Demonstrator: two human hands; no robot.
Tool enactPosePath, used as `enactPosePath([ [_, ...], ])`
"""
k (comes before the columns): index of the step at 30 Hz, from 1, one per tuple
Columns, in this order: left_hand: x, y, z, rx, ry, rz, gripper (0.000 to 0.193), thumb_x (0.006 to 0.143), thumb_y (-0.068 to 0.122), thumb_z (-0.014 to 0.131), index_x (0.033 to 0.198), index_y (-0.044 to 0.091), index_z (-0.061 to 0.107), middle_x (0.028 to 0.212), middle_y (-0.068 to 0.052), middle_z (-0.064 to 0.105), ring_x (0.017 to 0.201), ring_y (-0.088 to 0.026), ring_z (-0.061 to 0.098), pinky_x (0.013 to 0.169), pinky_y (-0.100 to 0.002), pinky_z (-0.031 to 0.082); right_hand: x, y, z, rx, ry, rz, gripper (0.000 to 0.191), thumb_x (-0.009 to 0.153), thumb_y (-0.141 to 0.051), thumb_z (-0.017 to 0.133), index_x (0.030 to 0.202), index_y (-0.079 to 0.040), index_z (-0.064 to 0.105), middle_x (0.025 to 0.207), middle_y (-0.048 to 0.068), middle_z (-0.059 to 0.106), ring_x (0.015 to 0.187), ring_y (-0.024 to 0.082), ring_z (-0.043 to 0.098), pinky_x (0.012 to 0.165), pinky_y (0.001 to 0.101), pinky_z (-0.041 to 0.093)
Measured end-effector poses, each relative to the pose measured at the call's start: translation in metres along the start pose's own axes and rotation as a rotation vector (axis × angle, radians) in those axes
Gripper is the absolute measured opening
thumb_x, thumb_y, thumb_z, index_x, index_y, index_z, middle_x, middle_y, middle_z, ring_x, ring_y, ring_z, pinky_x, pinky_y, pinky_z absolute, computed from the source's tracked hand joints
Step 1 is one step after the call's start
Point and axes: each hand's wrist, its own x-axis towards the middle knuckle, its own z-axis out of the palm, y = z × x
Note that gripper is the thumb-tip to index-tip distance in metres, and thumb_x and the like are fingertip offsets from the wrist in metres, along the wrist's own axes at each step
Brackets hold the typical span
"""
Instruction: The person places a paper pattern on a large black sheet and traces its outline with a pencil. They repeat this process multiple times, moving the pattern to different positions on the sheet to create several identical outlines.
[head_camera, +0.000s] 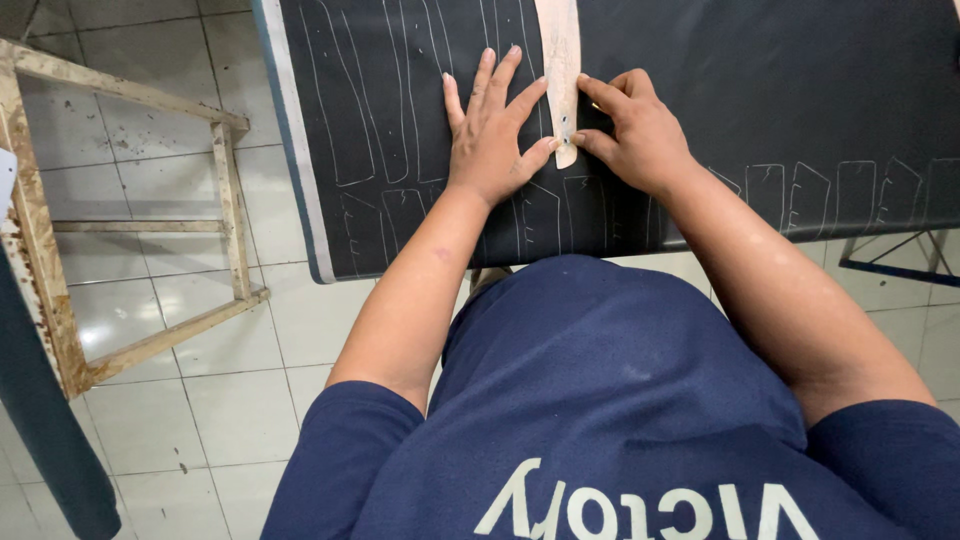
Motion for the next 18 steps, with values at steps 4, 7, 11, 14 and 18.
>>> enactPosePath([
  [4, 0.000, -0.001, 0.001, 0.001, 0.004, 0.012, 0.067, 0.085, 0.048, 0.079, 0.144, 0.025, 0.060, 0.165, -0.009, 0.029, 0.156, -0.032, 0.015, 0.123, -0.067, -0.003, -0.001, 0.001, 0.001, 0.003, 0.014, -0.028, 0.063, 0.092, -0.030, 0.082, 0.149, -0.015, 0.059, 0.121, 0.013, 0.056, 0.102, 0.028, 0.065, 0.084, 0.0404, 0.055],
  [7, -0.001, -0.001, 0.002, 0.004, 0.006, 0.017, 0.067, 0.084, 0.048, 0.079, 0.144, 0.025, 0.060, 0.165, -0.008, 0.029, 0.157, -0.032, 0.015, 0.123, -0.067, -0.003, -0.002, 0.001, 0.001, -0.002, 0.011, -0.022, 0.063, 0.092, -0.030, 0.082, 0.149, -0.015, 0.059, 0.122, 0.013, 0.056, 0.102, 0.029, 0.065, 0.084, 0.0406, 0.055],
  [11, 0.000, 0.002, -0.001, 0.001, 0.022, 0.034, 0.067, 0.083, 0.047, 0.080, 0.143, 0.023, 0.061, 0.164, -0.009, 0.028, 0.156, -0.032, 0.014, 0.122, -0.068, -0.003, -0.002, 0.001, 0.001, -0.010, -0.016, 0.021, 0.062, 0.092, -0.030, 0.081, 0.149, -0.016, 0.059, 0.122, 0.014, 0.055, 0.100, 0.029, 0.065, 0.083, 0.0413, 0.055],
  [14, -0.001, 0.006, -0.002, 0.006, -0.003, 0.036, 0.053, 0.082, 0.040, 0.079, 0.131, 0.024, 0.066, 0.158, -0.009, 0.036, 0.151, -0.035, 0.018, 0.118, -0.069, -0.001, -0.002, 0.003, 0.003, -0.020, -0.005, 0.001, 0.063, 0.093, -0.030, 0.081, 0.149, -0.016, 0.058, 0.125, 0.014, 0.055, 0.103, 0.031, 0.065, 0.085, 0.0417, 0.055],
  [18, -0.004, 0.022, 0.008, 0.039, -0.064, 0.103, 0.035, 0.098, 0.019, 0.065, 0.133, 0.019, 0.067, 0.154, 0.000, 0.051, 0.146, -0.027, 0.045, 0.119, -0.054, 0.031, 0.001, 0.007, 0.002, 0.063, 0.027, -0.039, 0.051, 0.094, -0.027, 0.078, 0.140, -0.009, 0.065, 0.121, 0.015, 0.057, 0.104, 0.031, 0.064, 0.088, 0.0419, 0.054],
])
